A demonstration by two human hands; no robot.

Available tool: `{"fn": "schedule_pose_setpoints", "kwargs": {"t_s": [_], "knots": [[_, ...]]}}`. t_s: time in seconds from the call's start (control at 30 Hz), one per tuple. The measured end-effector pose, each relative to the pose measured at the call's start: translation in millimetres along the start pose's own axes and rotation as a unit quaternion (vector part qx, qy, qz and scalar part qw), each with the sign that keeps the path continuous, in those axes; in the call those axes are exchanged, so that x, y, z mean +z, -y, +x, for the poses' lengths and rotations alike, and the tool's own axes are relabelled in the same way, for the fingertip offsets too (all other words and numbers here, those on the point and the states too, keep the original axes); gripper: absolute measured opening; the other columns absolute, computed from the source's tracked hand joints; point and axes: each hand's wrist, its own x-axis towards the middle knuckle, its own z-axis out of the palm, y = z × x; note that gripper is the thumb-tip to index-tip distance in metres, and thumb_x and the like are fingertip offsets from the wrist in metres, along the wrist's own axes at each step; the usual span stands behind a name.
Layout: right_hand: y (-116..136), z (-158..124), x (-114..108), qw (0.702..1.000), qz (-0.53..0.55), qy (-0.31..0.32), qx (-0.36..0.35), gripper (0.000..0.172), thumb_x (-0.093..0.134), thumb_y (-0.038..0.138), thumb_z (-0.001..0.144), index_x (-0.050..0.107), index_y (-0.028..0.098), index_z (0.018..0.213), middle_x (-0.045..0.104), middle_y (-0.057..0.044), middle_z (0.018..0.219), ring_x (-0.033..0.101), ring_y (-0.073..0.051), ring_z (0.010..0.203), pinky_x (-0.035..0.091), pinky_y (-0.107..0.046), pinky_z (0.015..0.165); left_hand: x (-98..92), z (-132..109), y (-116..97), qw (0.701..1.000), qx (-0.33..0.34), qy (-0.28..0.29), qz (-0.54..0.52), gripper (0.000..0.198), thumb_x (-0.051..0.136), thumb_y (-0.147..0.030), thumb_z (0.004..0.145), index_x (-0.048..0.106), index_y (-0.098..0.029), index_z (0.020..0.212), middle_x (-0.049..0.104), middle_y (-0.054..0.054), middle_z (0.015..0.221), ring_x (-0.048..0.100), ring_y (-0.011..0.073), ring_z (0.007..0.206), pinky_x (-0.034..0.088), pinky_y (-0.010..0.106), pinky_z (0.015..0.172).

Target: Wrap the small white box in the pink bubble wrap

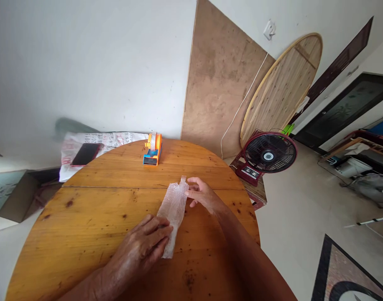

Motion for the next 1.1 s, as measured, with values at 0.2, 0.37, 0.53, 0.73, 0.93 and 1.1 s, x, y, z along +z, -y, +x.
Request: {"fn": "schedule_pose_setpoints", "kwargs": {"t_s": [0.2, 0.37, 0.53, 0.73, 0.93, 1.1], "knots": [[-10, 3, 13, 0.998, 0.039, 0.023, 0.048, 0.037, 0.073, 0.038, 0.069, 0.062, 0.015, 0.097, 0.065, -0.003, 0.083, 0.061, -0.013, 0.064, 0.046, -0.02, 0.042, 0.1, 0, 0, 1.0, 0.008, 0.0, 0.014, 0.02, 0.05, -0.01, 0.088, 0.065, -0.02, 0.096, 0.068, 0.006, 0.096, 0.062, 0.0204, 0.084, 0.055, 0.035, 0.076], [-17, 17, 23, 0.999, 0.004, 0.01, 0.052, 0.031, 0.074, 0.038, 0.065, 0.063, 0.016, 0.083, 0.059, 0.003, 0.063, 0.05, -0.008, 0.044, 0.036, -0.02, 0.033, 0.9, 1, 1, 1.0, 0.016, -0.011, 0.014, 0.021, 0.049, -0.009, 0.088, 0.064, -0.02, 0.097, 0.068, 0.006, 0.094, 0.063, 0.0207, 0.084, 0.055, 0.034, 0.075], [-19, 21, 29, 0.997, -0.054, -0.019, 0.048, 0.023, 0.069, 0.037, 0.067, 0.06, 0.017, 0.074, 0.054, 0.006, 0.052, 0.043, -0.007, 0.036, 0.03, -0.021, 0.032, 1.0, -1, 1, 1.0, 0.018, -0.006, 0.025, 0.02, 0.049, -0.01, 0.088, 0.065, -0.02, 0.096, 0.068, 0.007, 0.094, 0.063, 0.0209, 0.085, 0.056, 0.035, 0.076], [-24, 22, 42, 0.989, -0.087, -0.119, -0.012, 0.019, 0.067, 0.033, 0.065, 0.055, 0.018, 0.067, 0.049, 0.007, 0.055, 0.039, -0.008, 0.046, 0.029, -0.02, 0.043, 2.0, -4, 2, 0.998, -0.004, -0.002, 0.063, 0.023, 0.048, -0.013, 0.087, 0.068, -0.02, 0.096, 0.064, 0.012, 0.118, 0.064, 0.0203, 0.078, 0.058, 0.035, 0.065], [-24, 24, 45, 0.974, -0.171, -0.133, -0.062, 0.021, 0.066, 0.03, 0.066, 0.049, 0.019, 0.06, 0.043, 0.008, 0.056, 0.037, -0.008, 0.054, 0.026, -0.021, 0.049, -0.4, 1, 1, 0.998, 0.015, 0.019, 0.053, 0.02, 0.048, -0.013, 0.089, 0.066, -0.019, 0.095, 0.071, 0.007, 0.099, 0.066, 0.0221, 0.084, 0.059, 0.039, 0.075], [-9, 14, 50, 0.995, 0.004, -0.1, -0.028, 0.019, 0.069, 0.031, 0.065, 0.055, 0.019, 0.07, 0.049, 0.007, 0.06, 0.042, -0.01, 0.055, 0.032, -0.023, 0.054, 0.3, -1, 1, 0.999, -0.013, 0.025, 0.027, 0.02, 0.049, -0.014, 0.089, 0.066, -0.019, 0.099, 0.07, 0.007, 0.102, 0.065, 0.0213, 0.088, 0.059, 0.036, 0.077]]}}
